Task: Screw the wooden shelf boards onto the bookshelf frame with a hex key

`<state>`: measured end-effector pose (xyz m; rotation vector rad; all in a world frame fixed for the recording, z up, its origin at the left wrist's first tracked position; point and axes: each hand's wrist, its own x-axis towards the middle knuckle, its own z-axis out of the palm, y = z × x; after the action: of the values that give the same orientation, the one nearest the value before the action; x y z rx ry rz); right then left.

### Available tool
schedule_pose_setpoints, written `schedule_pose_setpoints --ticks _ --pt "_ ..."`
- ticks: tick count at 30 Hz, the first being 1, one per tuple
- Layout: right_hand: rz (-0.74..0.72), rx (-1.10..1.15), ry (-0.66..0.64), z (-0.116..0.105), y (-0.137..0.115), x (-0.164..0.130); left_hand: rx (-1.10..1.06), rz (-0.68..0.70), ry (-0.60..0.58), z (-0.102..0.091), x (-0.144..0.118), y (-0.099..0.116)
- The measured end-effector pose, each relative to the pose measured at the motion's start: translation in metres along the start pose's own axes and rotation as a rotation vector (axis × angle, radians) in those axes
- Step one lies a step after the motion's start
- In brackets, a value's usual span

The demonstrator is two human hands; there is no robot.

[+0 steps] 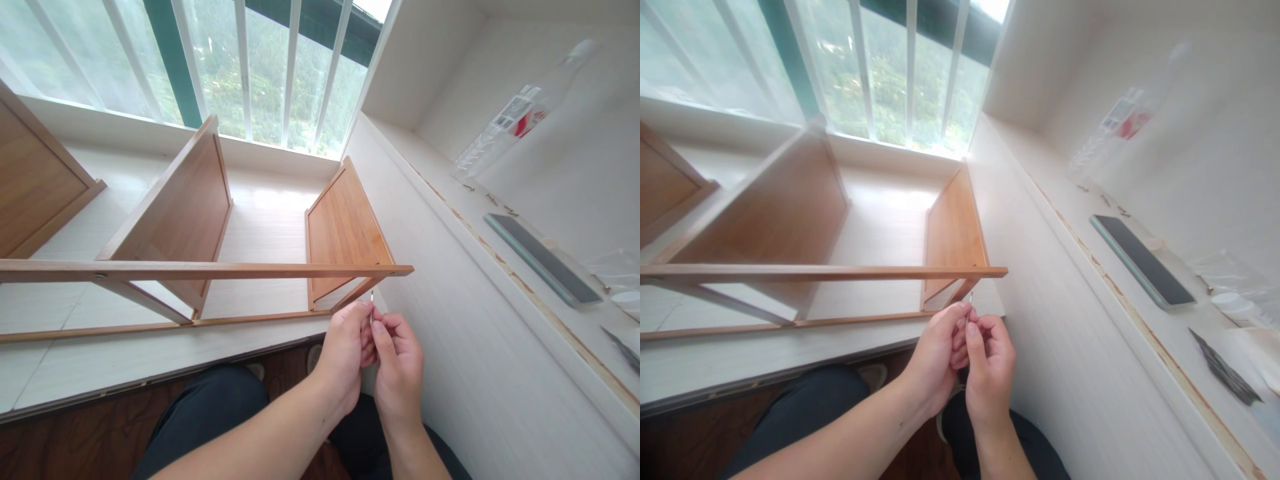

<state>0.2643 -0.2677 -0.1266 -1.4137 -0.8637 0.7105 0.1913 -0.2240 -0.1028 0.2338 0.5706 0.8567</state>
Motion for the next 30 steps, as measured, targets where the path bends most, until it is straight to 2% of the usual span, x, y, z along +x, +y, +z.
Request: schedule_pose_setpoints --ticks 9,16,20,24,30 --pt "-0.004 0.046 -0.040 -0.004 -0.009 -0.011 -0.011 -0.033 -0.010 0.003 -0.015 0.003" --pt "0.027 0.086 -0.122 -0.006 -0.026 -0.022 -0.036 -0.139 -0.034 0.002 -0.030 0.013" --pt "0.052 0.085 -0.138 -0.004 -0.027 -0.018 -0.032 -0.184 -0.051 -0.002 -0.027 0.019" --pt "0.047 0.113 -0.143 -0.002 -0.023 -0.011 -0.034 -0.131 -0.048 -0.002 -0.019 0.018" --pt "-0.076 0.074 -0.026 -0.001 -0.017 -0.004 -0.055 -0.089 -0.128 0.002 -0.007 0.009"
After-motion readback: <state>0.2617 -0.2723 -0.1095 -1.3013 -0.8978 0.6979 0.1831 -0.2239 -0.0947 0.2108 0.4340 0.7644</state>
